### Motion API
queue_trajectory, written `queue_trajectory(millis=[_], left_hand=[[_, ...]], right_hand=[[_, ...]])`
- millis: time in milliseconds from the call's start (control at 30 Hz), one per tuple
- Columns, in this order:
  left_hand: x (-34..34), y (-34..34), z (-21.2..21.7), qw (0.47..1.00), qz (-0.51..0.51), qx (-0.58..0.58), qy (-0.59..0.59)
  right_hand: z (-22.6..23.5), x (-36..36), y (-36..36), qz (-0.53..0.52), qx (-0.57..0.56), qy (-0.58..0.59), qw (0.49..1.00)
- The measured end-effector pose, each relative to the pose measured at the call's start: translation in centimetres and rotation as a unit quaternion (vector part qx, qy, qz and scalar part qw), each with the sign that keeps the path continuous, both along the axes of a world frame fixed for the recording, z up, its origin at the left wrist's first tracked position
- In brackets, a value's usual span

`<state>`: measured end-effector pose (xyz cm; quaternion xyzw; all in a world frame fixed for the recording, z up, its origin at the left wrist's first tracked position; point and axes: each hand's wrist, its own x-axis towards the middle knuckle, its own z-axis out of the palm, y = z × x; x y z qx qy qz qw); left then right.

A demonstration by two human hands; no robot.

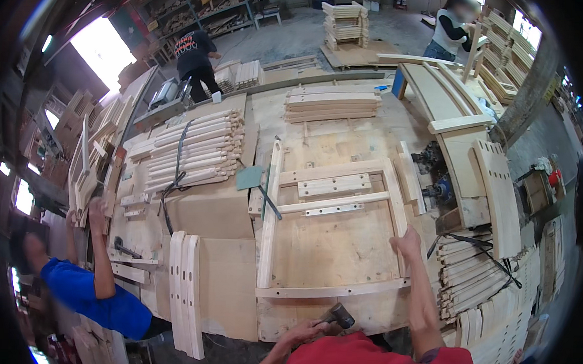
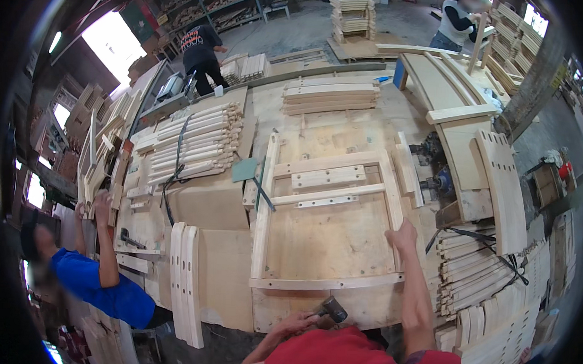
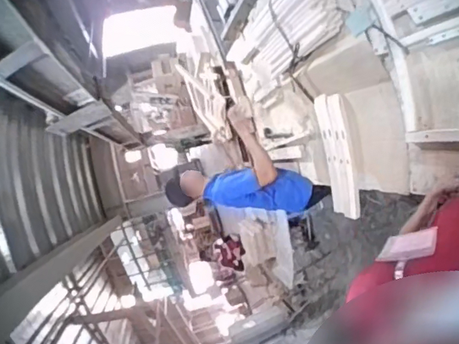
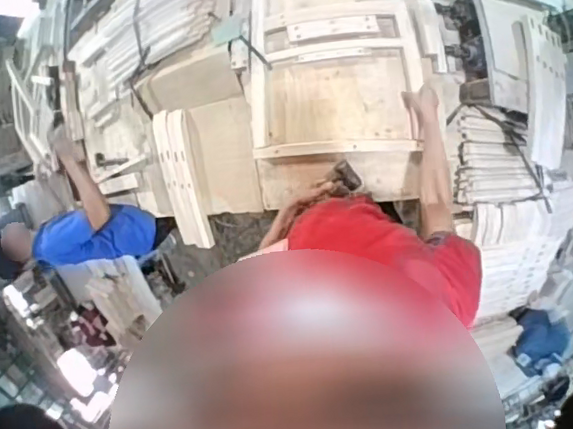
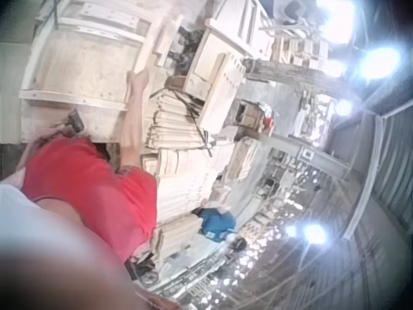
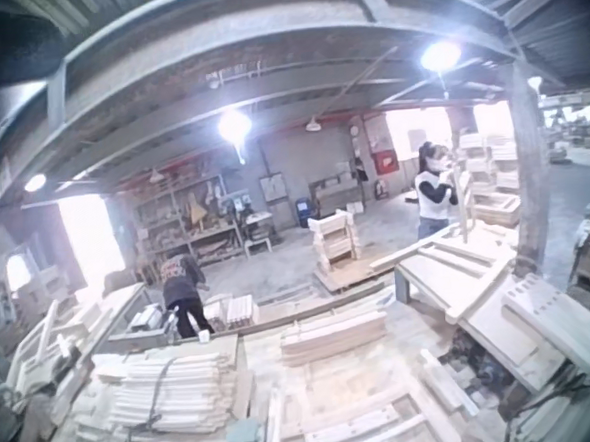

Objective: The person assembles wooden furniture frames on a workbench in a factory. They repeatedly pick up wooden slats and side panels, align them, and use a hammer to tap the joints together. The person then lifts the assembled frame and places it on a stack before repeating the process with new parts.

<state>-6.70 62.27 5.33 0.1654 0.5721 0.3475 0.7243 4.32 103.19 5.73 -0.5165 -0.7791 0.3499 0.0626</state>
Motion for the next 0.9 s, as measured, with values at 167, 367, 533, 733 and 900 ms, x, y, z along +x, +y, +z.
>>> queue_trajectory(millis=[167, 367, 533, 733, 900], left_hand=[[1.5, -0.1, 0.3, 0.996, 0.007, -0.081, 0.022], [1.5, 1.6, 0.4, 0.993, -0.016, -0.068, 0.098], [2.3, 0.5, 0.6, 0.977, 0.145, -0.123, -0.096], [4.3, 2.1, 1.9, 0.987, 0.127, -0.067, 0.069], [5.1, 3.0, 2.7, 0.980, 0.184, -0.066, 0.039]], right_hand=[[4.0, 1.1, 3.2, -0.051, -0.502, 0.284, 0.815], [7.5, 1.3, 3.1, -0.011, -0.509, 0.394, 0.766], [16.9, 3.7, 5.5, 0.013, -0.402, 0.488, 0.775], [20.7, -2.4, 22.1, -0.103, -0.326, 0.654, 0.674], [20.8, -8.0, 35.4, -0.173, -0.242, 0.725, 0.622]])
